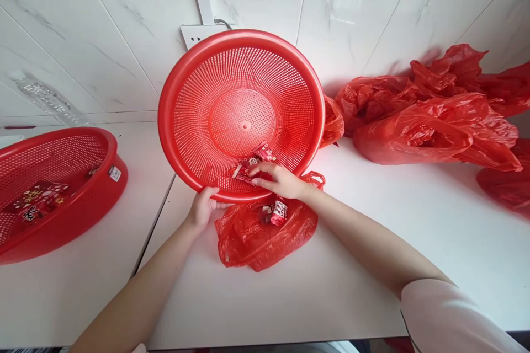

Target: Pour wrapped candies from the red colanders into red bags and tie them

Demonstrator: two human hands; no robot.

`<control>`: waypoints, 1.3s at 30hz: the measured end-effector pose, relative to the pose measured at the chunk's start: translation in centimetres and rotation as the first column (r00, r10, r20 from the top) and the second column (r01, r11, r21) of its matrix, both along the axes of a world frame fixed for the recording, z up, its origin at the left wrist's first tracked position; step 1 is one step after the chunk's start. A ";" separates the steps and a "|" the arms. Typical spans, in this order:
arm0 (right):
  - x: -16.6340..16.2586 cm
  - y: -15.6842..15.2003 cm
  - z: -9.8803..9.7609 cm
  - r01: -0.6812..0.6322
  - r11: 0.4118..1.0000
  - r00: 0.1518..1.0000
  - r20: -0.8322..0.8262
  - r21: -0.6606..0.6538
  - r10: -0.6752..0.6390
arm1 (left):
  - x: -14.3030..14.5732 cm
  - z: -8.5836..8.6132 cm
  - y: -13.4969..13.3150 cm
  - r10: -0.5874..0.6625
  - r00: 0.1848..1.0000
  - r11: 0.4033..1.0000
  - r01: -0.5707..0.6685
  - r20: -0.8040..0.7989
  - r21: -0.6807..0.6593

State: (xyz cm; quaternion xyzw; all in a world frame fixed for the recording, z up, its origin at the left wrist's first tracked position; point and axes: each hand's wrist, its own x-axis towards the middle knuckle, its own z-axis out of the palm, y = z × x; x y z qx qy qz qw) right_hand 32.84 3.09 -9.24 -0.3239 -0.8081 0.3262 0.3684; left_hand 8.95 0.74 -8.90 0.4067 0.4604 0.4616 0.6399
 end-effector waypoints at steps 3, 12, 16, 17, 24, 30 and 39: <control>-0.2 0.0 -0.7 0.027 0.996 0.984 0.172 0.081 -0.041 | 0.1 0.1 -0.2 -0.045 0.999 0.999 0.044 0.015 0.005; 0.4 0.2 -0.4 0.020 0.998 1.000 0.012 -0.054 -0.019 | 0.2 0.5 -0.2 -0.011 1.000 1.000 0.011 0.004 -0.018; 0.5 -0.2 0.4 -0.031 0.997 0.996 0.087 -0.066 0.037 | 0.2 0.3 -0.2 -0.015 1.000 1.000 0.016 0.017 -0.022; 0.4 -0.4 0.6 -0.055 0.997 0.992 0.109 -0.049 0.060 | 0.2 0.3 -0.1 -0.016 1.000 1.000 0.016 0.020 -0.025; 0.3 0.1 0.2 -0.019 0.997 1.000 -0.001 -0.076 0.019 | 0.3 0.8 -0.2 -0.011 1.000 1.000 0.011 0.010 -0.026; 0.6 1.3 -0.2 -0.016 0.823 0.889 -0.385 -0.568 -0.248 | 0.3 0.9 -0.4 -0.008 1.000 1.000 0.008 0.004 -0.012; 1.0 1.3 -0.3 -0.073 0.818 0.869 -0.438 -0.571 -0.229 | 0.3 1.2 -0.5 -0.028 1.000 1.000 0.028 -0.005 -0.009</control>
